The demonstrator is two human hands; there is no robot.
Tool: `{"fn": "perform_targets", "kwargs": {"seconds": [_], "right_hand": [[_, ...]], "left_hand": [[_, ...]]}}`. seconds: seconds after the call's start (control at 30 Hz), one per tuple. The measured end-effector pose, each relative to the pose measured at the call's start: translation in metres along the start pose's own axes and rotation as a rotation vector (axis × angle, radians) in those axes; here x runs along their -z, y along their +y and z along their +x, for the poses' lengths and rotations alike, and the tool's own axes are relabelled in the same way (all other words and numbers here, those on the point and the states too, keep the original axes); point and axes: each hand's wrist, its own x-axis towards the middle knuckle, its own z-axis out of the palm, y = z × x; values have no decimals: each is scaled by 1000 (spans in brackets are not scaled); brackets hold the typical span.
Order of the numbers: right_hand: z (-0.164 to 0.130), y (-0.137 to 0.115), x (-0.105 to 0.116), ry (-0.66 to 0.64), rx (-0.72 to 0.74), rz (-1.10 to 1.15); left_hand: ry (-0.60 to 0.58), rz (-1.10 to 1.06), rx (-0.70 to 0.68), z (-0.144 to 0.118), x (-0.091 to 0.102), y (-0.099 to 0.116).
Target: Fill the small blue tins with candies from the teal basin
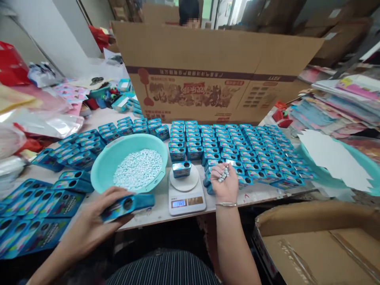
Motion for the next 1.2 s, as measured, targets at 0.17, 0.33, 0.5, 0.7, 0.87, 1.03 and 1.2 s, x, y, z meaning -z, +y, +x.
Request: {"fn": "perform_targets", "kwargs": {"seconds": [0.17, 0.33, 0.5, 0.7, 0.87, 1.03, 1.2], "right_hand": [[8, 4, -2, 32, -5, -35], [15, 16, -10, 37, 9, -66], [15, 26, -15, 19, 18, -93], [19, 21, -7, 10, 21, -155], [31, 24, -7, 18, -11, -196], [30, 40, -7, 232, 113, -178], [19, 51, -5, 419, 116, -124]], "left_hand": [[168, 131, 294, -73, 21, -66], [352, 380, 540, -91, 11, -123], [369, 482, 559, -75, 4, -130], [798, 383, 313, -62, -9, -68], [493, 41, 28, -2, -65, -24], [139, 332, -93, 89, -119, -8], [-84, 429, -43, 126, -142, -9]]}}
